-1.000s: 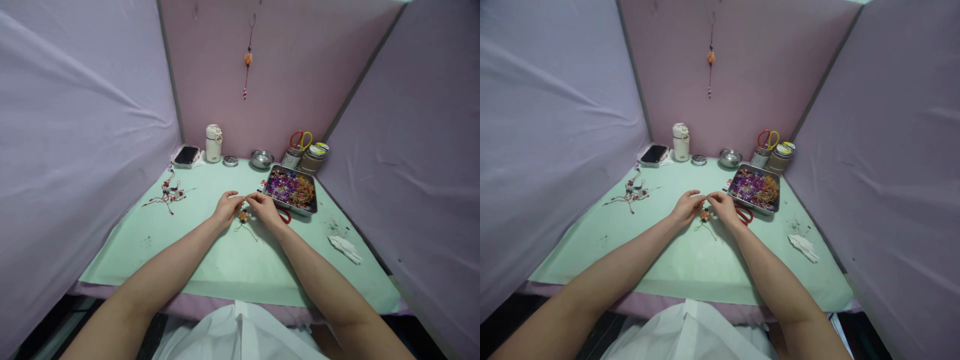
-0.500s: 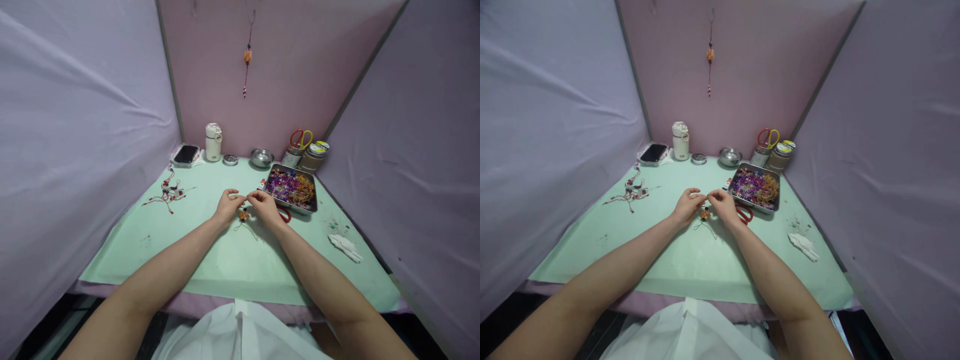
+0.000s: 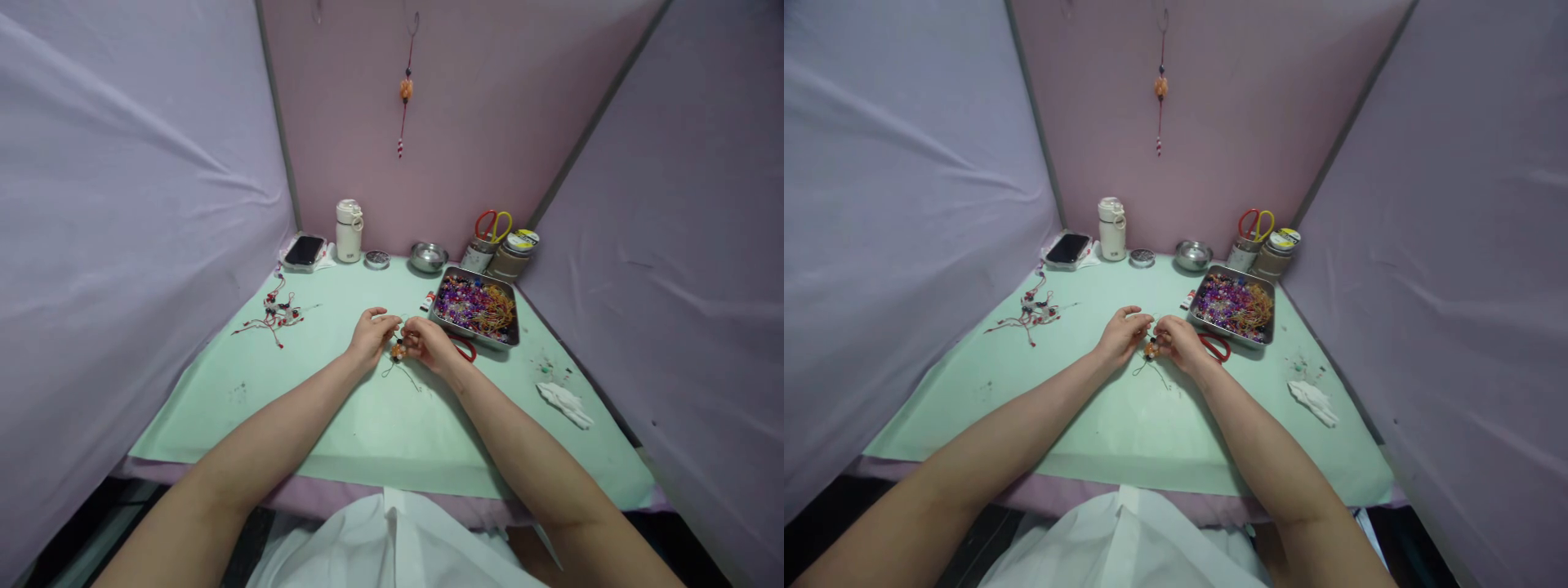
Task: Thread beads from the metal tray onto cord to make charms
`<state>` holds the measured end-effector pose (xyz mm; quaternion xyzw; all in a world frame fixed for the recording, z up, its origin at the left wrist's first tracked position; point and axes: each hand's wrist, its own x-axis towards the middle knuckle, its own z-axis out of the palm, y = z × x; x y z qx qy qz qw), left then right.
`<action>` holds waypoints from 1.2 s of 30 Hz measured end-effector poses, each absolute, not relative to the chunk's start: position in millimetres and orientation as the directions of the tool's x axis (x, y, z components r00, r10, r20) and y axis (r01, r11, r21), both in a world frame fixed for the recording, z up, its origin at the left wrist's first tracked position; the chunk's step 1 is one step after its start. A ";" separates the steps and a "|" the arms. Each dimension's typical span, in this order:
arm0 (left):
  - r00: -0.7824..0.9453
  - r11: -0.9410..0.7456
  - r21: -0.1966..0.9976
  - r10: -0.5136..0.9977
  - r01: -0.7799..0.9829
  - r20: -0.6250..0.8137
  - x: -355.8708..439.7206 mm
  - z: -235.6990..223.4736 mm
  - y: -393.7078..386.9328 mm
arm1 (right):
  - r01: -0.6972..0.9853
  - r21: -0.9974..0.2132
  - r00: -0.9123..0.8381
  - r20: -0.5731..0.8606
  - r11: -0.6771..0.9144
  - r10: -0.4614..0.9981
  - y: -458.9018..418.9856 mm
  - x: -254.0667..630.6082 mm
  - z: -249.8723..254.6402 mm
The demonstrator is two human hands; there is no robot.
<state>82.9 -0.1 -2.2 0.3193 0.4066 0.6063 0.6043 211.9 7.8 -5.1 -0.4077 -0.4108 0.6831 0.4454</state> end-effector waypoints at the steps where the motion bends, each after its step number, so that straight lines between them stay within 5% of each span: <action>1: -0.059 0.069 0.873 0.992 -0.483 -0.112 82.9 -2.6 0.3 | -0.255 -0.931 -0.271 -0.192 -0.262 0.943 7.6 211.9 -5.2; 10: 0.015 0.175 0.837 0.980 -0.518 -0.196 83.6 -5.1 2.0 | 0.074 -0.989 -0.182 -0.138 -0.127 0.973 10.2 217.0 -9.1; 21: 0.005 0.117 0.896 0.992 -0.429 -0.127 85.6 0.9 -5.2 | -0.003 -0.985 -0.048 0.175 0.175 0.983 13.1 218.3 -4.4; 36: 0.062 0.142 0.900 0.990 -0.411 -0.128 84.6 2.0 -5.9 | -0.019 -0.973 -0.011 0.229 0.229 0.973 14.0 217.5 -4.2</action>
